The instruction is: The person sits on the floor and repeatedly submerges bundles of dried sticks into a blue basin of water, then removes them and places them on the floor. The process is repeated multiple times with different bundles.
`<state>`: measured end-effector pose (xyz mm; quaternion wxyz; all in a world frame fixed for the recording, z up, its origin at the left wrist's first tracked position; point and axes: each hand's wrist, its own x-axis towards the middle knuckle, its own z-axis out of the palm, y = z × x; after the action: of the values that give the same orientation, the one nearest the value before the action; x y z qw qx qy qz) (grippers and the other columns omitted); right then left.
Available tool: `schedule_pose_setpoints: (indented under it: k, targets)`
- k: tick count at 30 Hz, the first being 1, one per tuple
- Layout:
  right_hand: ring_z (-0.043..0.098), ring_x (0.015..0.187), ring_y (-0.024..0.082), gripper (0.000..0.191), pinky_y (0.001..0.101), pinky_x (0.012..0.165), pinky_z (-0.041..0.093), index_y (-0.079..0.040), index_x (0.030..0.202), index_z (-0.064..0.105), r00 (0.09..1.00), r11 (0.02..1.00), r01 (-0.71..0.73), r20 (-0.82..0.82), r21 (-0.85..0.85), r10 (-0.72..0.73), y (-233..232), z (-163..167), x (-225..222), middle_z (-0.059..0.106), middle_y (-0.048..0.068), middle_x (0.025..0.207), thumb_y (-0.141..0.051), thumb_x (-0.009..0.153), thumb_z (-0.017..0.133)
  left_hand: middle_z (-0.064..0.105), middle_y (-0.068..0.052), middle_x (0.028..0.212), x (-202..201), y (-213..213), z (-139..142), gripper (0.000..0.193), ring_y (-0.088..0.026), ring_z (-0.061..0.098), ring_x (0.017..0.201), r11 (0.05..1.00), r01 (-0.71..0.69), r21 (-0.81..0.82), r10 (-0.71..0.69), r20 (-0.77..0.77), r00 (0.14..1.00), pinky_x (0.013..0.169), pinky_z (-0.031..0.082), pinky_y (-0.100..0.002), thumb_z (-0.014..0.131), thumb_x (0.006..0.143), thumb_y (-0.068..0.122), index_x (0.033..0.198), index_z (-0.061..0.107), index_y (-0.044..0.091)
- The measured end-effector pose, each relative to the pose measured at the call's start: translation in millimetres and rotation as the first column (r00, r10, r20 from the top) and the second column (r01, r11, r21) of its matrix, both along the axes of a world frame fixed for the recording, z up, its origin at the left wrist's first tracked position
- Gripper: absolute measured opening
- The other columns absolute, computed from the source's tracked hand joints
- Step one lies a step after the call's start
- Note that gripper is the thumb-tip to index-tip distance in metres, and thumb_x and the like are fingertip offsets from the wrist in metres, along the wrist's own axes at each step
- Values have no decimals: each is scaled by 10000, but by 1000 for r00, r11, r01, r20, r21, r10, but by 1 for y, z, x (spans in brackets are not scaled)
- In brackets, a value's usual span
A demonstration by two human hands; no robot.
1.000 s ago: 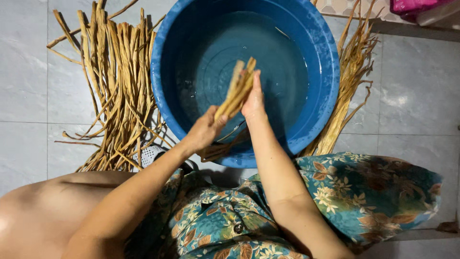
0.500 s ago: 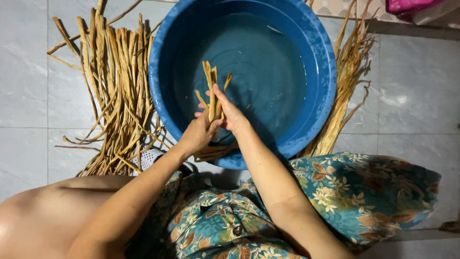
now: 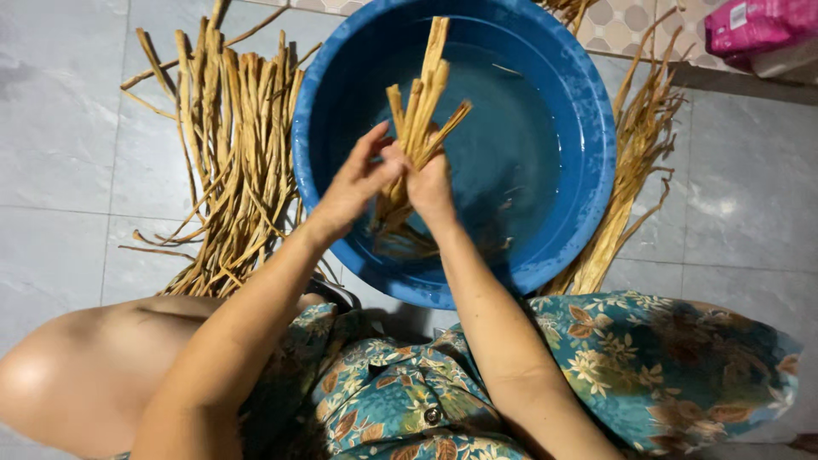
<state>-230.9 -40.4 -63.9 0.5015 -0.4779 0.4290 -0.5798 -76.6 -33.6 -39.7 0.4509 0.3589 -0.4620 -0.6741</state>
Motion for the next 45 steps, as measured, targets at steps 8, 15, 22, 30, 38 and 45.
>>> schedule_pose_setpoints:
  k: [8, 15, 22, 30, 38, 45]
  targets:
    - [526, 1245, 378, 620, 468, 1061, 428, -2, 1357, 552, 641, 972, -145, -766, -183, -48, 1, 47, 0, 573, 211, 1327, -195, 842, 839, 614, -61, 1296, -18, 5, 18, 668, -149, 580, 1208, 992, -129, 1, 129, -79, 989, 1056, 479, -305, 741, 973, 247, 1531, 421, 65]
    - [407, 1518, 302, 760, 422, 1293, 295, -15, 1586, 387, 947, 951, -263, -232, -164, 222, -24, 56, -55, 449, 174, 1605, -234, 978, 786, 632, -26, 928, 11, 1, 28, 430, -153, 646, 860, 995, 42, 95, -32, -104, 994, 786, 543, -294, 621, 1037, 209, 1437, 546, 68]
    - [429, 1560, 230, 565, 374, 1334, 315, -46, 1609, 381, 990, 964, -126, 39, -235, 139, -19, 82, -81, 449, 88, 1649, -162, 1106, 611, 634, -52, 945, 1, 12, 40, 496, -147, 668, 893, 865, 448, 225, -423, -154, 893, 830, 597, -338, 578, 1020, 200, 1496, 486, 91]
    - [536, 1433, 243, 417, 350, 1230, 413, 2, 1502, 524, 962, 956, -255, -137, -145, 235, -10, 68, -44, 581, 113, 1510, -89, 1099, 580, 643, -83, 1001, -4, 10, 29, 425, -178, 673, 877, 918, 318, 236, -302, -101, 948, 818, 586, -337, 556, 1051, 339, 1387, 486, 88]
    - [610, 1252, 172, 378, 323, 1156, 486, 7, 1440, 587, 970, 968, -217, 83, -127, 229, -12, 73, -51, 652, 92, 1307, 26, 1066, 636, 676, -123, 1090, 2, 6, 33, 508, -213, 694, 981, 901, 367, 232, -354, -99, 930, 914, 578, -369, 530, 1050, 410, 1441, 481, 90]
    - [635, 1136, 154, 312, 306, 850, 544, -6, 1259, 627, 981, 991, -120, -158, -53, 110, -5, 70, -27, 604, 85, 1396, 44, 958, 688, 630, -8, 1312, 1, 4, 43, 569, -157, 663, 1129, 953, 262, 153, -203, -318, 926, 963, 593, -376, 535, 1029, 388, 1507, 412, 104]
